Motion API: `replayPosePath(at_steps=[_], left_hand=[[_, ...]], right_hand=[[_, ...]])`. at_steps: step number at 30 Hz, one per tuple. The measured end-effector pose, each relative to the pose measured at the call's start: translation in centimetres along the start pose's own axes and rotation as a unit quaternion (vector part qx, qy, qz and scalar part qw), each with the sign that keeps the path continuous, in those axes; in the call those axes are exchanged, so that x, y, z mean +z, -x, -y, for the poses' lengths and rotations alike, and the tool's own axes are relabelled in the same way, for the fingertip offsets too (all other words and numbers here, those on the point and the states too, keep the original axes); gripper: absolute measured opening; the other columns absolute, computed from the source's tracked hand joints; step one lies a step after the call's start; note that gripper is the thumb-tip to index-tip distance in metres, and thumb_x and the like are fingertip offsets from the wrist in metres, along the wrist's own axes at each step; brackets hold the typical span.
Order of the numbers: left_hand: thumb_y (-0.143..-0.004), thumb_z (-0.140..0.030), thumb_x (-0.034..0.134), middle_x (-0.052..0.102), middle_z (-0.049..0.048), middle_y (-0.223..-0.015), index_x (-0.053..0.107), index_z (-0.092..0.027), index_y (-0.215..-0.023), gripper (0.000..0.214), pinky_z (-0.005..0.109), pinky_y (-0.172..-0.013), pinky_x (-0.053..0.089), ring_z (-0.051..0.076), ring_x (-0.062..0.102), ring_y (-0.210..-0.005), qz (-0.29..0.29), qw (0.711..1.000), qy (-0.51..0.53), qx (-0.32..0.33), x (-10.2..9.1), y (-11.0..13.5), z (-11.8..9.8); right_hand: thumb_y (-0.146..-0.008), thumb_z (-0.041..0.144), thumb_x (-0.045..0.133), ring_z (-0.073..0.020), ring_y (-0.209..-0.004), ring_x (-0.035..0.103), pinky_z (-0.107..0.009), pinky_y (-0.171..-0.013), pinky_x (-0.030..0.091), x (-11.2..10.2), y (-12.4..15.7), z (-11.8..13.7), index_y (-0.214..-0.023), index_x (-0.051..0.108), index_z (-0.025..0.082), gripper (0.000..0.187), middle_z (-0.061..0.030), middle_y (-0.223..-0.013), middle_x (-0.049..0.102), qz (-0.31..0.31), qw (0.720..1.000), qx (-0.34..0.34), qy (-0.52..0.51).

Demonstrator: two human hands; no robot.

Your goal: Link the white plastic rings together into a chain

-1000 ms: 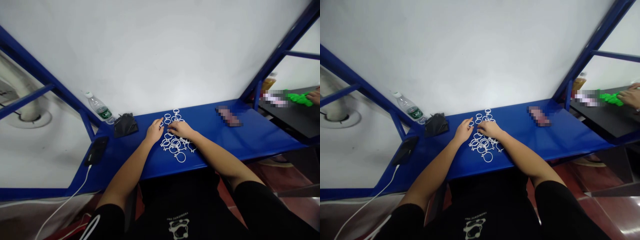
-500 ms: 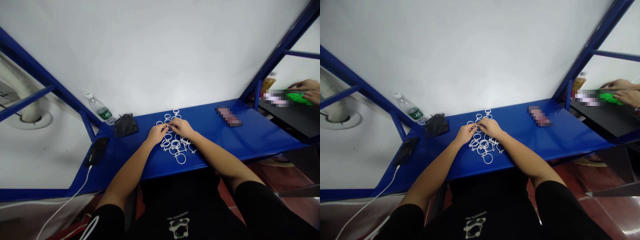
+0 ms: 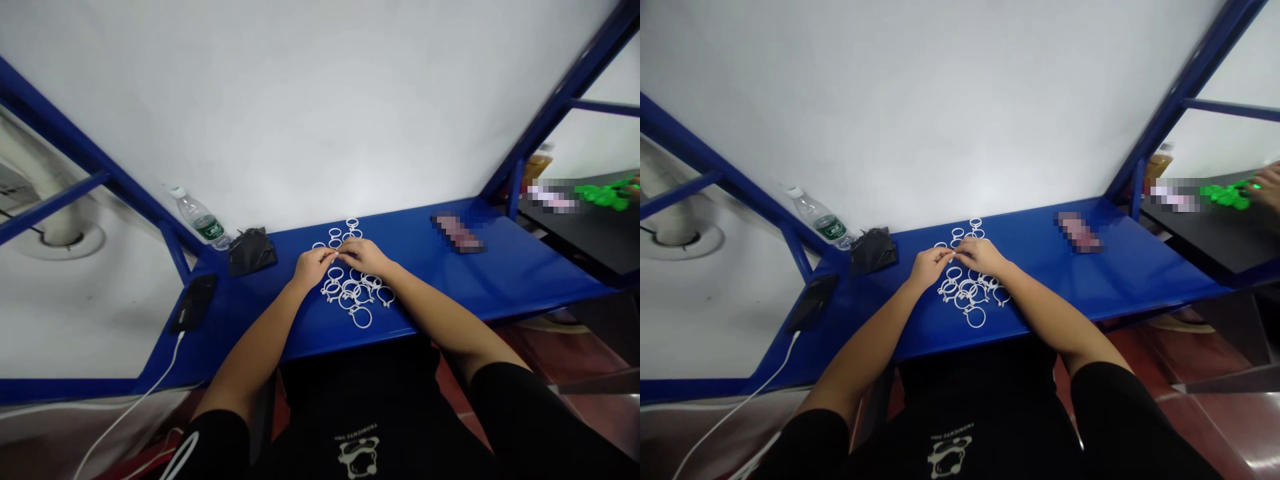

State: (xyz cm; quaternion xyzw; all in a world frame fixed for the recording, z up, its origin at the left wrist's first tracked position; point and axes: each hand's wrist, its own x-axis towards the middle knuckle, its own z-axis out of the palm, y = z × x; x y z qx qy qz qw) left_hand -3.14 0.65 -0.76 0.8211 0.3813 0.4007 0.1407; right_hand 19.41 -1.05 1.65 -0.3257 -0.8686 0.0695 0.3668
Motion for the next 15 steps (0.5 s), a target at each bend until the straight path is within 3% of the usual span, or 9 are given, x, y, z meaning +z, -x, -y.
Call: replayPosePath(at_steps=[10,15], left_hand=[[-0.099,-0.033,0.070,0.077,0.0005,-0.081,0.078,-0.022,-0.094,0.014,0.025,-0.071,0.053,0.015,0.072,-0.075,0.009,1.000,-0.001,0.008,-0.30,-0.13,0.01],[-0.100,-0.034,0.067,0.078,0.0024,-0.091,0.078,-0.022,-0.101,0.015,0.026,-0.076,0.054,0.015,0.070,-0.076,-0.003,1.000,-0.006,0.012,-0.22,-0.05,-0.40]], right_hand=[[-0.103,0.024,0.054,-0.0212,-0.095,0.072,-0.034,-0.082,0.057,0.20,0.05,0.06,-0.107,0.075,0.020,0.022,-0.0089,-0.103,0.077,0.015,1.000,-0.006,0.018],[-0.102,0.024,0.056,-0.0205,-0.092,0.071,-0.033,-0.080,0.056,0.14,-0.01,0.05,-0.106,0.077,0.020,0.021,-0.0076,-0.100,0.077,0.003,0.999,0.015,0.033]])
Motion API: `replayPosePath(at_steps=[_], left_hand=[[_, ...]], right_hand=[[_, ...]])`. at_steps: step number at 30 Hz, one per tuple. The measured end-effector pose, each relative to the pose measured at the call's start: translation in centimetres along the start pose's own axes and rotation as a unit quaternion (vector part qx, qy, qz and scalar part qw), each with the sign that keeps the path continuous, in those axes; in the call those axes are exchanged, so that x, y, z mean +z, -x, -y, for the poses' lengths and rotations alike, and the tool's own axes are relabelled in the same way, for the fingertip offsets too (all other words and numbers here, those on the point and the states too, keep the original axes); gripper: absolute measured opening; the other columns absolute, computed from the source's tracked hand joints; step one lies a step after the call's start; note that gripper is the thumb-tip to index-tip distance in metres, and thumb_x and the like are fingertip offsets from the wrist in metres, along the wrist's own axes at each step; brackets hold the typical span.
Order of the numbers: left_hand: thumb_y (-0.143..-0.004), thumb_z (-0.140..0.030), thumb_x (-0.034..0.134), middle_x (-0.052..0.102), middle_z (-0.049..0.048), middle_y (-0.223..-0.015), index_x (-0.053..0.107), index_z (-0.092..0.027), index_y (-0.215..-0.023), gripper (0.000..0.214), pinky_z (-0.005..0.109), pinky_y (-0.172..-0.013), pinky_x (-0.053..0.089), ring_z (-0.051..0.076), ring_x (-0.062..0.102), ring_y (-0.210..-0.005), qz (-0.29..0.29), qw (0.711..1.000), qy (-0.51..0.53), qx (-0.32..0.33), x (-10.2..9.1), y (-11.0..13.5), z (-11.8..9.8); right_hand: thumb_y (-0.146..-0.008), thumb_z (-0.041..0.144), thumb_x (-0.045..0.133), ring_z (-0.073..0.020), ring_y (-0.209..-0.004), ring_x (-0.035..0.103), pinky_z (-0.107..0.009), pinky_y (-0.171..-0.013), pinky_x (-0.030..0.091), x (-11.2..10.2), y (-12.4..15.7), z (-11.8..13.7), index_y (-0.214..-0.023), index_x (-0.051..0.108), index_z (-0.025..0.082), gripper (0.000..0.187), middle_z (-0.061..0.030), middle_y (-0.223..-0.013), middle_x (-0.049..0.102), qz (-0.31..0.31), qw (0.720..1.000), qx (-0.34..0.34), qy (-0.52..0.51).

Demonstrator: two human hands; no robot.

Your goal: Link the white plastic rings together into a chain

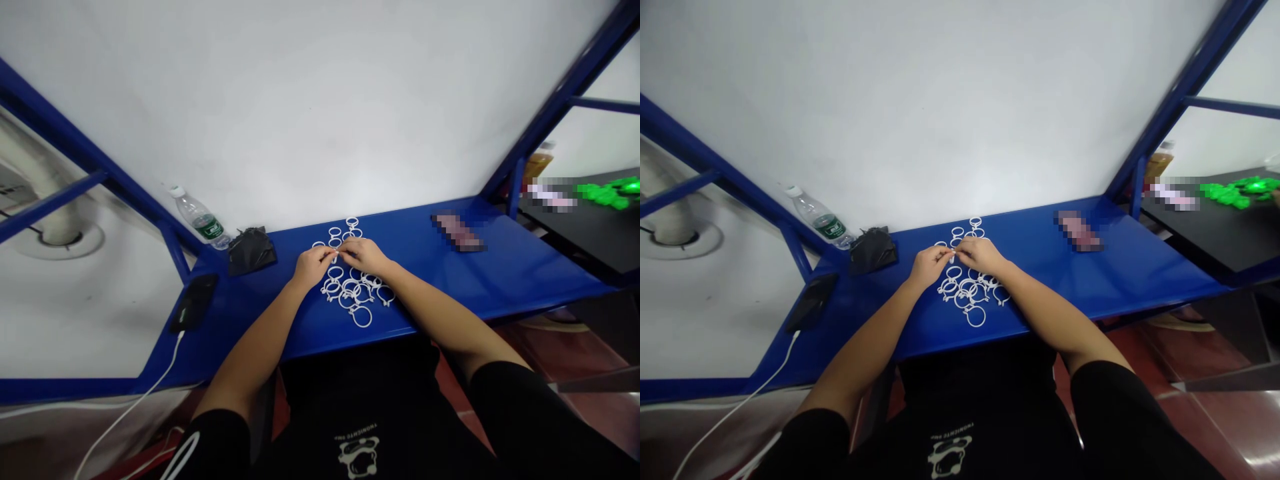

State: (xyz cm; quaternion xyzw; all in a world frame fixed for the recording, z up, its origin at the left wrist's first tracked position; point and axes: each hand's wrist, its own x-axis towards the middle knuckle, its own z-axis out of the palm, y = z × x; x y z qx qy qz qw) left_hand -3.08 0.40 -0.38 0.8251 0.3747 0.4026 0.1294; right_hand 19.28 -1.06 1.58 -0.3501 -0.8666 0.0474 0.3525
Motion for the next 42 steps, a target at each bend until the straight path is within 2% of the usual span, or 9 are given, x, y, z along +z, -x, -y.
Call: replayPosePath(at_steps=[4,9,14,17,24,28,33,36,42], left_hand=[[-0.101,-0.033,0.066,0.077,0.0039,-0.107,0.073,-0.023,-0.124,0.026,0.026,-0.074,0.054,0.011,0.065,-0.068,0.015,1.000,0.008,-0.023,-0.3,-0.1,-0.7],[-0.094,-0.036,0.075,0.075,0.0021,-0.101,0.077,-0.025,-0.114,0.024,0.028,-0.076,0.054,0.015,0.068,-0.079,0.119,0.991,-0.046,-0.045,-0.6,-0.1,-0.9],[-0.093,-0.028,0.072,0.076,0.0029,-0.099,0.080,-0.025,-0.105,0.015,0.029,-0.082,0.053,0.019,0.071,-0.091,0.196,0.974,-0.091,-0.072,-0.5,-0.1,-0.9],[-0.096,-0.025,0.066,0.076,0.0033,-0.094,0.079,-0.024,-0.101,0.014,0.029,-0.082,0.053,0.020,0.070,-0.089,0.176,0.974,-0.102,-0.104,-0.6,-0.4,-0.8],[-0.095,-0.018,0.063,0.078,0.0013,-0.090,0.072,-0.024,-0.127,0.033,0.027,-0.081,0.052,0.019,0.072,-0.084,0.052,0.980,-0.057,-0.181,-0.7,-0.6,-0.7],[-0.094,-0.020,0.065,0.076,0.0005,-0.083,0.074,-0.024,-0.120,0.028,0.027,-0.075,0.052,0.018,0.070,-0.075,0.051,0.987,-0.042,-0.146,-0.3,-0.4,-0.5],[-0.099,-0.031,0.065,0.074,0.0059,-0.115,0.074,-0.022,-0.123,0.028,0.027,-0.075,0.055,0.011,0.061,-0.065,-0.017,0.999,-0.006,-0.051,-0.1,-0.2,-0.3],[-0.100,-0.034,0.065,0.072,0.0057,-0.117,0.077,-0.023,-0.115,0.022,0.026,-0.074,0.055,0.009,0.057,-0.063,-0.031,0.999,-0.007,-0.007,-0.1,0.0,-0.3],[-0.100,-0.030,0.066,0.073,0.0055,-0.106,0.078,-0.022,-0.103,0.014,0.027,-0.081,0.056,0.014,0.068,-0.082,-0.032,0.999,-0.011,0.026,0.1,0.0,-0.2]], right_hand=[[-0.102,0.027,0.059,-0.0211,-0.087,0.070,-0.033,-0.079,0.054,-0.4,0.0,-0.7,-0.105,0.078,0.021,0.020,-0.0077,-0.096,0.076,-0.069,0.995,0.068,0.040],[-0.099,0.023,0.060,-0.0208,-0.082,0.067,-0.032,-0.075,0.054,-1.2,0.3,-2.2,-0.119,0.076,0.022,0.025,-0.0081,-0.099,0.075,-0.154,0.975,0.140,0.073],[-0.099,0.026,0.060,-0.0207,-0.082,0.067,-0.032,-0.074,0.054,-1.3,0.3,-2.4,-0.112,0.076,0.022,0.020,-0.0075,-0.095,0.074,-0.184,0.971,0.138,0.063],[-0.101,0.028,0.060,-0.0194,-0.079,0.067,-0.032,-0.074,0.054,-1.2,0.3,-1.6,-0.110,0.075,0.021,0.019,-0.0071,-0.094,0.074,-0.154,0.982,0.098,0.039],[-0.103,0.039,0.063,-0.0201,-0.088,0.070,-0.032,-0.076,0.055,0.0,0.1,0.1,-0.122,0.072,0.022,0.028,-0.0075,-0.102,0.077,-0.017,1.000,-0.009,-0.005],[-0.106,0.035,0.058,-0.0207,-0.093,0.072,-0.033,-0.080,0.055,0.5,0.1,0.1,-0.119,0.073,0.022,0.024,-0.0083,-0.105,0.078,-0.003,1.000,-0.022,0.003],[-0.105,0.034,0.058,-0.0199,-0.088,0.072,-0.032,-0.078,0.055,0.2,0.2,-0.1,-0.114,0.075,0.021,0.023,-0.0077,-0.099,0.079,-0.015,0.999,0.022,0.026],[-0.105,0.032,0.058,-0.0199,-0.088,0.072,-0.031,-0.078,0.054,0.2,0.3,-0.3,-0.116,0.075,0.020,0.024,-0.0082,-0.100,0.079,-0.021,0.998,0.039,0.034],[-0.106,0.029,0.055,-0.0211,-0.091,0.074,-0.032,-0.081,0.055,0.5,0.3,-0.5,-0.119,0.076,0.021,0.026,-0.0089,-0.100,0.080,-0.006,1.000,0.014,0.027]])
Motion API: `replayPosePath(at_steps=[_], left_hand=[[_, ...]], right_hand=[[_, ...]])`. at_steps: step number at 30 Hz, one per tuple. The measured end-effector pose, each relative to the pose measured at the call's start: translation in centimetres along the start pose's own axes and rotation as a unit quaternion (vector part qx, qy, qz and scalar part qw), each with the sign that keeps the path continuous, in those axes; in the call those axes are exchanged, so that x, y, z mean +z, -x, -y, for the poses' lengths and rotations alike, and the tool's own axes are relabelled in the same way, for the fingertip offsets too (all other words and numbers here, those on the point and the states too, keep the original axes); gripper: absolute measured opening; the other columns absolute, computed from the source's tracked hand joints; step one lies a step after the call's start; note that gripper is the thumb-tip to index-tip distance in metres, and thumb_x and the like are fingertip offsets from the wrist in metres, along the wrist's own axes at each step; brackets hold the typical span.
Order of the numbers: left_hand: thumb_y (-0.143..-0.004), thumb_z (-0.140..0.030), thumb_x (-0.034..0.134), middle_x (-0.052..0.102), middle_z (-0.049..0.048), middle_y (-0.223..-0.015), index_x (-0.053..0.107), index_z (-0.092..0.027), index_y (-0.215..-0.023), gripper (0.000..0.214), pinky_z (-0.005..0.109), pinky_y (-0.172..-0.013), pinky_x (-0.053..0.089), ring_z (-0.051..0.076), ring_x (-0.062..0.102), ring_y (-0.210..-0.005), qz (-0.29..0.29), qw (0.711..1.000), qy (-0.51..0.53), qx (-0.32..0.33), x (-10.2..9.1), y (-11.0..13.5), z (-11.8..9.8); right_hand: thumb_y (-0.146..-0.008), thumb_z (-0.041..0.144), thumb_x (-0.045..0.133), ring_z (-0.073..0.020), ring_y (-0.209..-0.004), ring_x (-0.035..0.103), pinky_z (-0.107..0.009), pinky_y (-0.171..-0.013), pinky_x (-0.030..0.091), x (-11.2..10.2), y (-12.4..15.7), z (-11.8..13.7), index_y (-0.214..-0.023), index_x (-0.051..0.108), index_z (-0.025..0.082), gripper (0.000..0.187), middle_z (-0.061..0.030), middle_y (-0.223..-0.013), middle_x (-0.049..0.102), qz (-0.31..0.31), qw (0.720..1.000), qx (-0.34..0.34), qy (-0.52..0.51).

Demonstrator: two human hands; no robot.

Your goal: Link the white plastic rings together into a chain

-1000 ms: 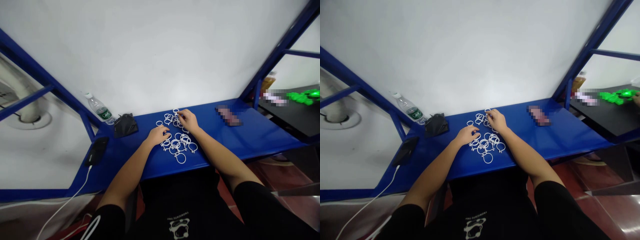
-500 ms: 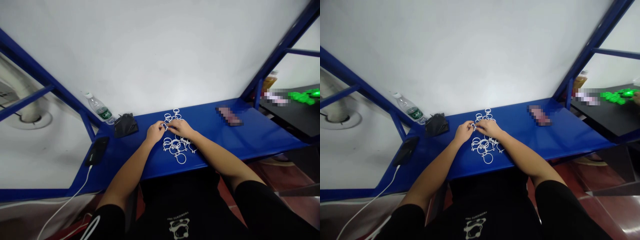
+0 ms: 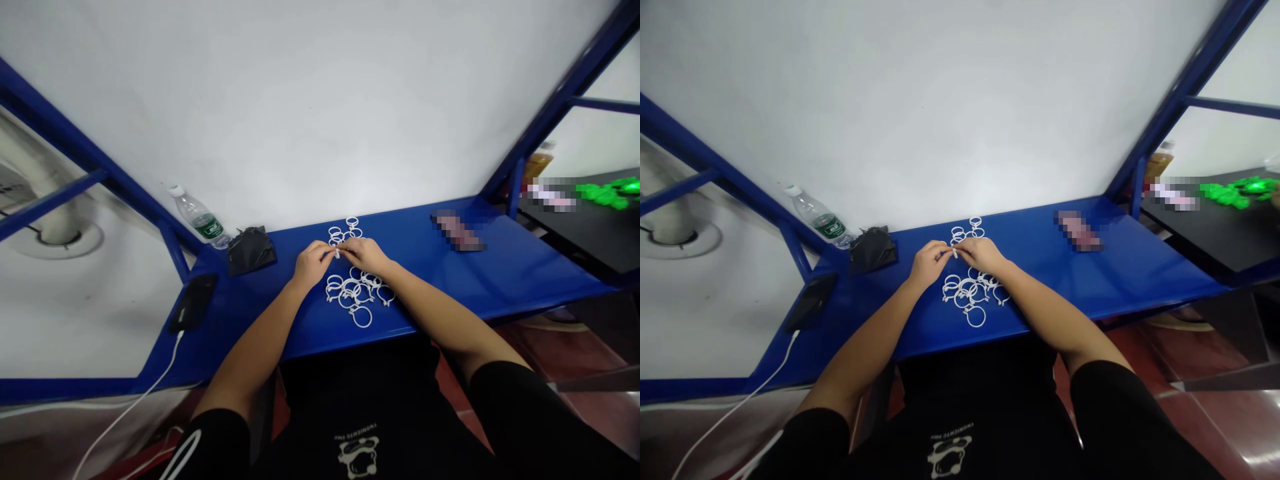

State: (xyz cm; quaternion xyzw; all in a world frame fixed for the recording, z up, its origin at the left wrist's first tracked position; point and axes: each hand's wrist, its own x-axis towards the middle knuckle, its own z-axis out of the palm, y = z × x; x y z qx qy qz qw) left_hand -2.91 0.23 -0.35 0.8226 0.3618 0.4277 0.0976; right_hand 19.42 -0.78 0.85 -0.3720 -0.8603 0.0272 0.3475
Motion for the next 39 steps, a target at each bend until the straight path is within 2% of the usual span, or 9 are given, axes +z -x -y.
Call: replayPosePath(at_steps=[6,14,17,24,31,39], left_hand=[[-0.099,-0.026,0.067,0.074,0.0044,-0.102,0.077,-0.022,-0.098,0.011,0.026,-0.076,0.055,0.013,0.068,-0.079,0.009,1.000,-0.016,0.012,-0.28,-0.16,-0.22],[-0.100,-0.026,0.064,0.074,0.0052,-0.101,0.075,-0.021,-0.095,0.013,0.027,-0.077,0.054,0.014,0.068,-0.078,0.014,0.999,-0.031,0.017,-0.20,-0.17,-0.12],[-0.101,-0.028,0.063,0.073,0.0055,-0.103,0.074,-0.021,-0.095,0.014,0.027,-0.079,0.055,0.014,0.067,-0.079,0.015,0.999,-0.031,0.004,-0.06,-0.08,0.03],[-0.104,-0.026,0.058,0.071,0.0060,-0.105,0.070,-0.021,-0.099,0.014,0.028,-0.084,0.056,0.017,0.070,-0.096,0.013,1.000,-0.001,-0.007,-0.05,-0.09,-0.09],[-0.103,-0.022,0.056,0.070,0.0057,-0.105,0.067,-0.021,-0.098,0.012,0.029,-0.087,0.055,0.017,0.069,-0.096,0.034,0.999,0.002,-0.008,-0.17,-0.09,-0.41],[-0.103,-0.021,0.055,0.069,0.0054,-0.104,0.065,-0.021,-0.097,0.012,0.029,-0.085,0.054,0.018,0.068,-0.095,0.027,1.000,-0.003,-0.010,-0.02,-0.02,-0.50]], right_hand=[[-0.104,0.024,0.056,-0.0201,-0.088,0.074,-0.030,-0.077,0.052,0.04,0.10,0.15,-0.117,0.076,0.020,0.025,-0.0080,-0.099,0.081,0.023,1.000,0.004,0.013],[-0.101,0.022,0.057,-0.0200,-0.085,0.073,-0.029,-0.073,0.049,-0.07,0.12,0.42,-0.114,0.076,0.020,0.024,-0.0069,-0.096,0.081,0.038,0.999,0.021,0.026],[-0.100,0.021,0.057,-0.0199,-0.087,0.074,-0.028,-0.074,0.050,0.05,0.17,0.43,-0.114,0.076,0.021,0.023,-0.0071,-0.099,0.081,0.028,0.999,0.025,0.022],[-0.102,0.027,0.058,-0.0195,-0.086,0.074,-0.028,-0.075,0.051,0.46,0.20,0.57,-0.112,0.076,0.021,0.021,-0.0062,-0.096,0.082,-0.002,0.999,0.038,0.008],[-0.096,0.025,0.061,-0.0183,-0.076,0.072,-0.027,-0.070,0.047,0.46,0.24,0.81,-0.104,0.077,0.020,0.019,-0.0047,-0.087,0.080,-0.004,0.999,0.053,-0.012],[-0.092,0.024,0.063,-0.0159,-0.068,0.067,-0.026,-0.067,0.045,0.67,-0.02,0.93,-0.094,0.078,0.019,0.015,-0.0032,-0.079,0.077,-0.017,0.996,0.079,-0.048]])
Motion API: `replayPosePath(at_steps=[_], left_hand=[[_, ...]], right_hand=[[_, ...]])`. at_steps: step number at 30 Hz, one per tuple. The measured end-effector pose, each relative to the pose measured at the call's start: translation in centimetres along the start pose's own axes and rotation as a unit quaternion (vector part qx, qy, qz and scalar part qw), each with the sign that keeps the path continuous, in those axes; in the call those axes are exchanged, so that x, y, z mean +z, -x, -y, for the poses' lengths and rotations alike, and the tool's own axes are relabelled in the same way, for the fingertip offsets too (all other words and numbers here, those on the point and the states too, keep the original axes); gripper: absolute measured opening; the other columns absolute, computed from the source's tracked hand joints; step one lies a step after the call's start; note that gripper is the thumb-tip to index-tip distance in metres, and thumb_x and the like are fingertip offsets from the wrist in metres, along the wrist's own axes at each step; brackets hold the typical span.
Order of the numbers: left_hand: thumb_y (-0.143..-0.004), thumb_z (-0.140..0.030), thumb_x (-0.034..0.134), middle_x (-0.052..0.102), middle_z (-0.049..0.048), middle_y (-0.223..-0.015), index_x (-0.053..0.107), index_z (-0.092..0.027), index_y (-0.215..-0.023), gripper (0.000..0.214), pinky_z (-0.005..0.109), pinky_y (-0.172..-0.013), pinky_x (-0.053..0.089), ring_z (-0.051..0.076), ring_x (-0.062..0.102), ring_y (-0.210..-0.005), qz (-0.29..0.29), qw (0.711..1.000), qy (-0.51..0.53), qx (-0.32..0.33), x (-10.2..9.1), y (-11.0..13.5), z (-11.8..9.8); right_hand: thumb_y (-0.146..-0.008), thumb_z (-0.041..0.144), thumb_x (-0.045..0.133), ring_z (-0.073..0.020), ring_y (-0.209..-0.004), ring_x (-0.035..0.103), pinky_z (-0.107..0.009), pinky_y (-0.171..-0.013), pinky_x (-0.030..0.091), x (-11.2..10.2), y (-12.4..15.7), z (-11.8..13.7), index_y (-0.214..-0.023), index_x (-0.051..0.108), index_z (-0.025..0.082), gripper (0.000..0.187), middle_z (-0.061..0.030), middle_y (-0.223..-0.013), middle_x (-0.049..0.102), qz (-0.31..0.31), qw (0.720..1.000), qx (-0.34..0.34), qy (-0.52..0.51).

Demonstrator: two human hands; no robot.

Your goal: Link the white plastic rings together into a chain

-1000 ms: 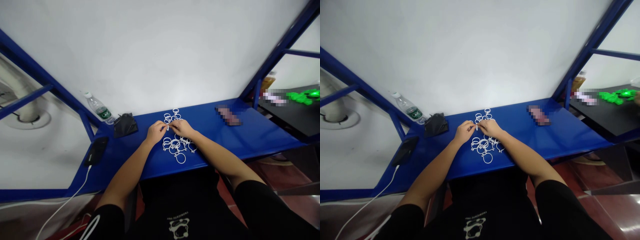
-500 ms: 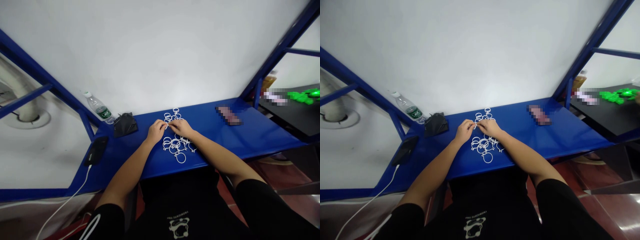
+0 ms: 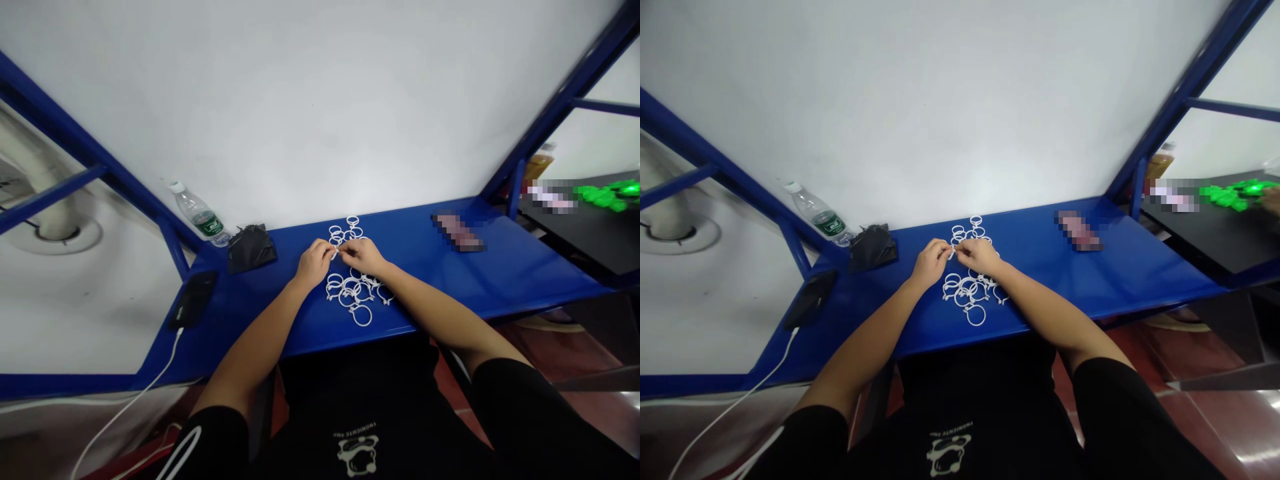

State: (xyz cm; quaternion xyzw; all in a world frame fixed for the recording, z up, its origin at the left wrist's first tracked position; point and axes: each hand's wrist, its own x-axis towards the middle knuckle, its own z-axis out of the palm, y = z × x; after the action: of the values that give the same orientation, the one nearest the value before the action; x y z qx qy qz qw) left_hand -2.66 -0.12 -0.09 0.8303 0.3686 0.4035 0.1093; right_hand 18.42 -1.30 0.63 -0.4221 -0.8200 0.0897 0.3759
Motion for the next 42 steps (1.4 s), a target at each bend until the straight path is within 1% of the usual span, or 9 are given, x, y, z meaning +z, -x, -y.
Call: replayPosePath(at_steps=[9,14,19,22,26,29,33,37,42], left_hand=[[-0.104,-0.021,0.055,0.069,0.0055,-0.104,0.065,-0.021,-0.097,0.012,0.030,-0.088,0.054,0.018,0.068,-0.098,0.004,1.000,-0.003,-0.003,0.1,0.0,0.0],[-0.105,-0.024,0.054,0.070,0.0057,-0.104,0.067,-0.021,-0.098,0.014,0.028,-0.087,0.054,0.017,0.069,-0.098,-0.003,1.000,-0.001,0.004,0.1,0.0,0.0],[-0.103,-0.027,0.059,0.071,0.0058,-0.106,0.071,-0.020,-0.101,0.014,0.027,-0.083,0.054,0.016,0.069,-0.090,0.009,1.000,-0.006,0.016,-0.5,-0.1,0.0],[-0.101,-0.031,0.064,0.073,0.0044,-0.101,0.074,-0.021,-0.103,0.015,0.028,-0.083,0.053,0.015,0.068,-0.086,0.076,0.997,-0.024,0.001,-1.4,-0.3,-0.2],[-0.090,-0.040,0.077,0.074,0.0018,-0.097,0.076,-0.024,-0.105,0.023,0.030,-0.080,0.053,0.017,0.068,-0.084,0.238,0.971,-0.029,-0.012,-2.3,-0.3,-0.7],[-0.086,-0.040,0.079,0.073,0.0023,-0.099,0.077,-0.024,-0.104,0.023,0.031,-0.079,0.052,0.018,0.069,-0.086,0.289,0.956,-0.034,-0.021,-2.3,-0.2,-1.0],[-0.093,-0.032,0.070,0.072,0.0019,-0.093,0.077,-0.023,-0.094,0.011,0.030,-0.076,0.050,0.017,0.067,-0.082,0.281,0.958,-0.036,-0.035,-1.9,-0.2,-0.7],[-0.098,-0.031,0.066,0.072,0.0026,-0.091,0.074,-0.021,-0.090,0.015,0.030,-0.076,0.048,0.018,0.066,-0.083,0.255,0.966,-0.036,-0.029,-1.6,-0.4,0.0],[-0.101,-0.031,0.063,0.074,0.0033,-0.092,0.073,-0.021,-0.094,0.016,0.029,-0.076,0.048,0.018,0.067,-0.083,0.131,0.988,-0.022,-0.075,-1.5,-0.6,0.4]], right_hand=[[-0.089,0.022,0.065,-0.0137,-0.064,0.064,-0.024,-0.064,0.044,-0.1,-0.1,0.2,-0.089,0.077,0.018,0.013,-0.0010,-0.074,0.075,-0.013,0.999,0.013,-0.039],[-0.091,0.026,0.066,-0.0134,-0.064,0.065,-0.024,-0.064,0.046,-0.4,-0.2,0.3,-0.093,0.079,0.019,0.014,-0.0009,-0.076,0.076,-0.018,0.998,0.012,-0.060],[-0.096,0.030,0.064,-0.0156,-0.075,0.070,-0.026,-0.070,0.049,-1.0,-0.3,-0.1,-0.102,0.078,0.020,0.018,-0.0034,-0.086,0.079,-0.007,1.000,-0.022,-0.004],[-0.098,0.030,0.062,-0.0173,-0.080,0.071,-0.027,-0.074,0.051,-1.5,-0.3,-0.8,-0.105,0.078,0.020,0.020,-0.0056,-0.094,0.080,-0.044,0.998,-0.001,0.037],[-0.097,0.030,0.063,-0.0181,-0.075,0.071,-0.028,-0.074,0.053,-2.2,-0.4,-1.9,-0.115,0.078,0.021,0.025,-0.0059,-0.094,0.081,-0.110,0.991,0.060,0.053],[-0.097,0.031,0.063,-0.0180,-0.070,0.070,-0.028,-0.071,0.052,-2.5,-0.5,-2.5,-0.116,0.078,0.020,0.027,-0.0046,-0.087,0.080,-0.135,0.985,0.097,0.049],[-0.097,0.032,0.062,-0.0182,-0.069,0.070,-0.028,-0.069,0.051,-2.4,-0.5,-2.7,-0.108,0.080,0.020,0.024,-0.0043,-0.081,0.079,-0.123,0.986,0.105,0.042],[-0.098,0.032,0.061,-0.0178,-0.070,0.069,-0.028,-0.069,0.049,-2.3,-0.5,-2.4,-0.104,0.080,0.020,0.023,-0.0049,-0.084,0.080,-0.100,0.991,0.081,0.032],[-0.098,0.031,0.059,-0.0169,-0.074,0.070,-0.027,-0.071,0.050,-2.2,-0.3,-1.7,-0.106,0.079,0.020,0.024,-0.0050,-0.090,0.080,-0.065,0.997,0.033,0.011]])
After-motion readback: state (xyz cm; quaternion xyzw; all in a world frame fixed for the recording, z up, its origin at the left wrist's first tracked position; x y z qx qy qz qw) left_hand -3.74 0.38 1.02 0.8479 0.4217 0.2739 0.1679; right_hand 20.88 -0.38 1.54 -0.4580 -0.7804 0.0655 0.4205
